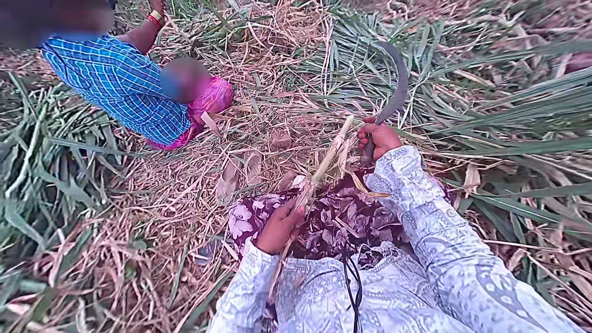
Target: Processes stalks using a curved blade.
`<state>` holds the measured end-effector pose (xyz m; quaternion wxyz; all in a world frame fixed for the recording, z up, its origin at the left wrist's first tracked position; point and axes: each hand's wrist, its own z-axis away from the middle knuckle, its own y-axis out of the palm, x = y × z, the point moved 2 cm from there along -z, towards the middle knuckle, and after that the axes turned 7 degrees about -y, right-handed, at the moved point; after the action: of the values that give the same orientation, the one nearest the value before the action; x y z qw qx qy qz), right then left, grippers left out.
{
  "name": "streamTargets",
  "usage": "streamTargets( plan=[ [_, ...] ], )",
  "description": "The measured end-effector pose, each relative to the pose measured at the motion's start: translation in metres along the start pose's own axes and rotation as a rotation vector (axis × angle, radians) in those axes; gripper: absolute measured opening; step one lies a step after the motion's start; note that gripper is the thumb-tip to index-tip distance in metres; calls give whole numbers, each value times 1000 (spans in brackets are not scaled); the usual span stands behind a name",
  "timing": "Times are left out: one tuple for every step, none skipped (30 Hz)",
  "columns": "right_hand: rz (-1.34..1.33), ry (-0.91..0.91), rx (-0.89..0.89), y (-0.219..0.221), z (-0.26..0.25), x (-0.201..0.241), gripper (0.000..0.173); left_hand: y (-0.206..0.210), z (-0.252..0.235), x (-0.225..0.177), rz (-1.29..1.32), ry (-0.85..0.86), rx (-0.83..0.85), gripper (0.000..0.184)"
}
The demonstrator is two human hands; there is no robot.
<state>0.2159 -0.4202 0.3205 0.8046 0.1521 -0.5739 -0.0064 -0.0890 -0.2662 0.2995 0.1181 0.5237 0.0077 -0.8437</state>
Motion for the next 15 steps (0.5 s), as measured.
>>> streamTargets(
  plan=[
    [-13,16,3,4,-4,1,37,0,-2,-2,22,2,8,33],
    [-4,28,10,7,-7,-1,37,0,-3,-2,54,-4,19,33],
    [31,25,26,8,-11,-6,39,0,-3,1,100,-19,33,33],
    [97,5,54,8,-15,-12,42,-1,-3,6,171,-44,53,33],
    [214,-35,93,6,-21,-17,43,0,-4,12,266,-72,74,33],
    [403,-110,125,1,-28,-23,46,0,-2,19,355,-102,86,32],
    [658,-207,131,-7,-36,-26,47,0,0,26,439,-124,86,32],
    [924,-298,109,-16,-43,-23,45,-2,2,34,528,-134,77,34],
    [1115,-380,104,-26,-46,-21,41,-5,4,42,616,-136,58,36],
    [1247,-471,103,-34,-46,-20,35,-10,6,48,705,-134,42,38],
    [1320,-559,113,-38,-41,-18,31,-16,6,53,799,-134,28,40],
    [1369,-649,137,-38,-32,-16,28,-22,6,56,878,-143,15,41],
    [1398,-742,161,-36,-22,-15,28,-26,6,59,941,-157,5,42],
    [1412,-843,183,-32,-12,-15,27,-30,4,60,993,-169,14,42],
    [1410,-933,212,-28,-3,-17,28,-33,2,60,1039,-177,40,43]
  ],
)
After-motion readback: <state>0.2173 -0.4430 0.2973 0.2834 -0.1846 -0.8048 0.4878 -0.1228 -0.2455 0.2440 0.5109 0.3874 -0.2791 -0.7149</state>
